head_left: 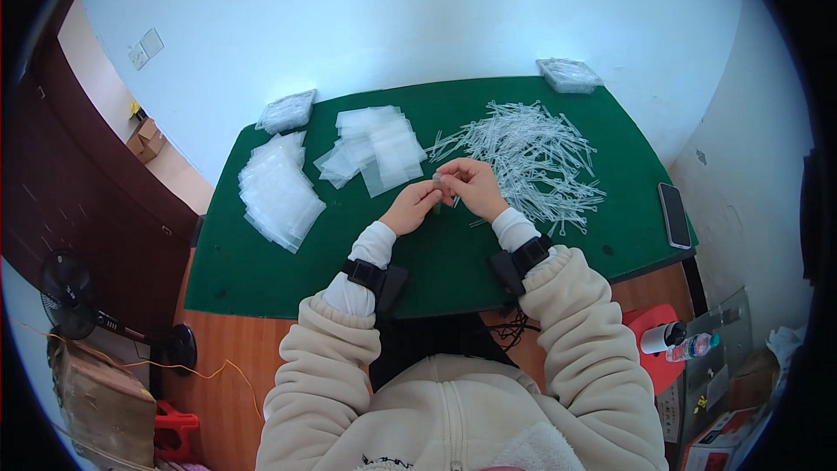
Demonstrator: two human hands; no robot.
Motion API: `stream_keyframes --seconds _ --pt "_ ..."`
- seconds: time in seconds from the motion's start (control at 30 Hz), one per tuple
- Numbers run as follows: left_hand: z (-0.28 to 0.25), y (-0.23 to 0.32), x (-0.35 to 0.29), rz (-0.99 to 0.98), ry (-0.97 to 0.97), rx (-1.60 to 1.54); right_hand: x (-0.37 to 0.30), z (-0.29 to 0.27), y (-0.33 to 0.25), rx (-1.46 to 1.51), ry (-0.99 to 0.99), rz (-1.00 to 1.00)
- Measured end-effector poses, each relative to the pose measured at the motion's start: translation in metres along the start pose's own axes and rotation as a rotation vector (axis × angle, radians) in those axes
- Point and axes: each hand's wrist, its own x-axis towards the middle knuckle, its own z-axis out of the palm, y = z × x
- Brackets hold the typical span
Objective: Manually packaging small white items into clear plastic bags at a workstation.
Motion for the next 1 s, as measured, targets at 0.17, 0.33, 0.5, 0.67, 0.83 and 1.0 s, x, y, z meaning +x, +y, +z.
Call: stream_keyframes --seconds 0.17,0.33,0.5,0.67,0.83,1.0 --pt "-0.003 -0.003 0.0 0.04 -0.026 0.062 0.001 0.001 0.001 -0.002 -0.011 -0.009" --pt "-0.001 -0.008 -0.001 -0.035 -0.022 -0.085 0.001 -0.004 0.002 -0.111 0.046 -0.031" --pt "0.0 -0.014 0.002 -0.098 0.067 -0.235 0.005 -0.034 0.006 -0.771 0.191 -0.166" --pt "-0.006 -0.02 0.004 -0.122 0.312 -0.394 0.002 -0.036 0.016 -1.211 0.212 -0.125" --pt "-0.005 -0.017 0.003 -0.178 0.351 -0.45 -0.002 -0.03 0.018 -1.314 0.171 -0.136" --pt "-0.005 -0.014 0.003 -0.197 0.352 -0.469 -0.002 -0.03 0.009 -1.409 0.085 -0.028"
